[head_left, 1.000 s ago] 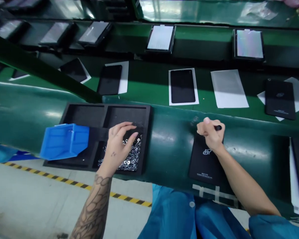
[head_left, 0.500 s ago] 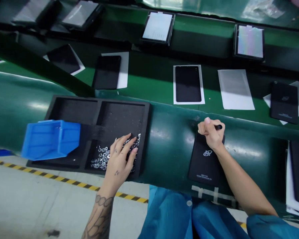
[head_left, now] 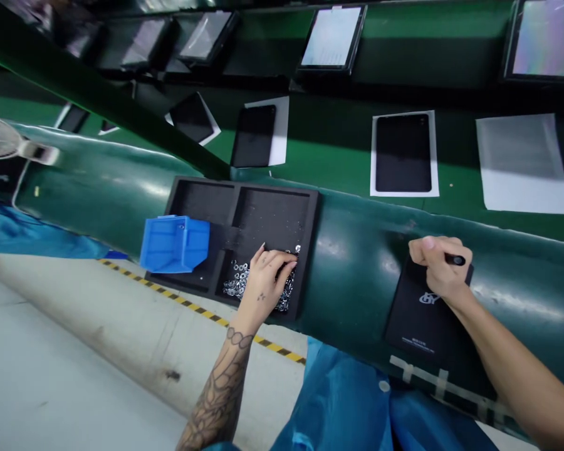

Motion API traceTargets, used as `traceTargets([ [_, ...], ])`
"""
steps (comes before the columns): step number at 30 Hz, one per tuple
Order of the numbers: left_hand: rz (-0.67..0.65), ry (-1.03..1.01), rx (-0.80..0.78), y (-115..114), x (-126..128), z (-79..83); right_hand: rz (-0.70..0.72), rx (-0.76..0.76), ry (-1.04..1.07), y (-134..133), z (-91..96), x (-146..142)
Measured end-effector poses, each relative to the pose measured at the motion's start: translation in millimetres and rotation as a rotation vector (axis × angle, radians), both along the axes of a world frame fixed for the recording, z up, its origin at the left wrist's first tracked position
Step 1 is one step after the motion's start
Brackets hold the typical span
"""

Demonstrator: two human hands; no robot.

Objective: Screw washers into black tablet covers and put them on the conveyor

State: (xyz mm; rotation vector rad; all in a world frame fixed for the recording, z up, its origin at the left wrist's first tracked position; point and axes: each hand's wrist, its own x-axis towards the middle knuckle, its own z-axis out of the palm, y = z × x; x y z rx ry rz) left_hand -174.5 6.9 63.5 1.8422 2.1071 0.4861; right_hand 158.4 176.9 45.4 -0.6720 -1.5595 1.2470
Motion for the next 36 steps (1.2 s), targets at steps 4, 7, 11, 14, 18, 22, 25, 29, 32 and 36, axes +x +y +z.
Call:
traceTargets([
  [4, 0.046, 0.041, -0.057, 0, 1, 2.3, 0.009, -0.016, -0.013, 0, 1.3, 0],
  [7, 0.144, 0.004, -0.018, -2, 1, 1.9, -0.003, -0.008, -0.022, 1, -0.5, 1],
  [11, 0.333, -0.146, 0.089, -2, 6, 1.0, -0.027, -0.021, -0.064, -1, -2.4, 0],
  [14, 0.358, -0.204, 0.187, 4, 21, 3.3, -0.058, -0.028, -0.088, -3, -2.9, 0],
  [18, 0.319, -0.342, 0.282, 12, 57, 8.2, -0.085, -0.027, -0.09, -5, -4.1, 0],
  [22, 0.172, -0.512, 0.211, 10, 109, 4.1, -0.117, -0.011, -0.074, -7, -0.9, -4],
  [25, 0.041, -0.75, 0.114, 5, 151, -6.3, -0.133, -0.046, -0.049, -8, 4.5, -8],
  [29, -0.054, -0.882, 0.025, -2, 189, -15.2, -0.138, -0.077, -0.04, -8, 4.2, -9],
  [32, -0.103, -0.871, 0.021, -11, 200, -15.1, -0.186, -0.054, -0.078, -10, -3.4, -7],
  [36, -0.092, -0.845, 0.041, -26, 203, -16.5, -0.072, 0.108, -0.194, -9, -5.1, -6],
])
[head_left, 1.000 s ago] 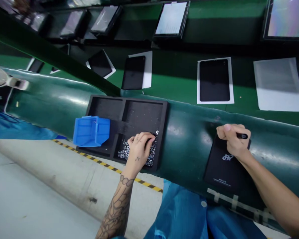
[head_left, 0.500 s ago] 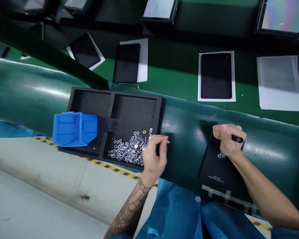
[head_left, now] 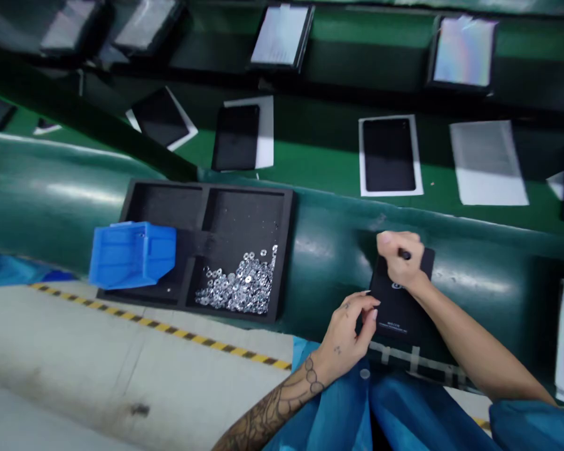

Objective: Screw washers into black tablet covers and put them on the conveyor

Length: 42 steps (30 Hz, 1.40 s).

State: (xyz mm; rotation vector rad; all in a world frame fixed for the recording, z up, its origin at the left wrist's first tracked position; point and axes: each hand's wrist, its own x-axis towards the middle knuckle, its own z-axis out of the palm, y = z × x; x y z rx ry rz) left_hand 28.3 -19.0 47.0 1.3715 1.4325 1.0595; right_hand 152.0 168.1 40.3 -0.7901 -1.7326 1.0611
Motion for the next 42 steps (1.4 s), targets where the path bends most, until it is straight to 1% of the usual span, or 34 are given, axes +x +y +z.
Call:
traceTargets([
  [2, -0.008, 0.02, 0.002, -4, 2, -3.3, 0.094, 0.041, -0.008, 6, 8.1, 7],
  [3, -0.014, 0.026, 0.009, -6, 4, -5.3, 0.097, 0.038, 0.013, 10, 14.0, 14],
  [4, -0.021, 0.029, 0.02, -6, 6, -7.4, 0.059, 0.01, 0.044, 12, 20.3, 24],
  [5, -0.026, 0.029, 0.032, -7, 8, -9.5, -0.007, -0.041, 0.073, 13, 26.4, 36],
  [7, -0.03, 0.027, 0.037, -8, 14, -13.6, -0.165, -0.185, 0.064, 6, 35.7, 69],
  [8, -0.026, 0.026, 0.027, -9, 17, -15.7, -0.231, -0.269, 0.016, -3, 38.3, 87],
  [10, -0.001, 0.023, 0.0, -10, 21, -19.6, -0.307, -0.438, -0.13, -32, 39.4, 122],
  [12, 0.03, 0.022, -0.018, -11, 23, -22.6, -0.324, -0.633, -0.245, -73, 36.5, 148],
  [13, 0.033, 0.023, -0.024, -10, 23, -23.5, -0.327, -0.739, -0.258, -96, 34.3, 156],
  [15, 0.017, 0.021, -0.045, -7, 24, -23.9, -0.325, -0.907, -0.233, -137, 29.1, 159],
  [17, -0.002, -0.005, -0.071, 0, 24, -23.4, -0.322, -0.961, -0.2, -164, 23.3, 150],
  [18, -0.005, -0.031, -0.081, 4, 24, -23.3, -0.321, -0.963, -0.19, -170, 20.2, 144],
  [20, -0.005, -0.104, -0.09, 13, 23, -23.8, -0.307, -0.975, -0.157, -167, 14.8, 131],
  [21, -0.003, -0.139, -0.089, 18, 21, -24.5, -0.306, -0.987, -0.121, -160, 13.4, 127],
  [23, 0.032, -0.175, -0.077, 26, 11, -26.9, -0.332, -0.998, -0.044, -135, 15.8, 126],
  [25, 0.118, -0.15, -0.054, 30, -8, -30.3, -0.384, -0.946, -0.003, -98, 27.6, 138],
  [27, 0.207, -0.085, -0.04, 29, -31, -34.4, -0.438, -0.856, -0.02, -52, 47.3, 161],
  [28, 0.235, -0.056, -0.043, 26, -43, -36.4, -0.441, -0.81, -0.045, -25, 58.3, 176],
  [29, 0.248, -0.038, -0.052, 22, -54, -38.3, -0.483, -0.763, -0.078, 3, 68.7, 192],
  [31, 0.255, -0.032, -0.083, 11, -71, -40.9, -0.51, -0.714, -0.11, 61, 84.1, 223],
  [33, 0.253, -0.049, -0.113, -1, -80, -42.1, -0.498, -0.687, -0.224, 111, 88.9, 245],
  [34, 0.264, -0.054, -0.118, -5, -81, -42.2, -0.527, -0.628, -0.342, 131, 87.2, 250],
  [35, 0.282, -0.053, -0.119, -9, -81, -42.2, -0.564, -0.535, -0.48, 147, 83.2, 252],
  [37, 0.316, -0.037, -0.11, -13, -78, -42.2, -0.629, -0.309, -0.718, 166, 69.6, 242],
  [38, 0.322, -0.03, -0.1, -13, -76, -42.3, -0.631, -0.217, -0.787, 170, 60.9, 230],
  [39, 0.317, -0.025, -0.09, -13, -75, -42.5, -0.602, -0.158, -0.813, 172, 51.5, 214],
  [40, 0.306, -0.021, -0.077, -11, -74, -42.9, -0.554, -0.134, -0.817, 172, 42.0, 195],
  [42, 0.272, -0.021, -0.048, -8, -74, -44.2, -0.43, -0.142, -0.88, 171, 24.9, 153],
])
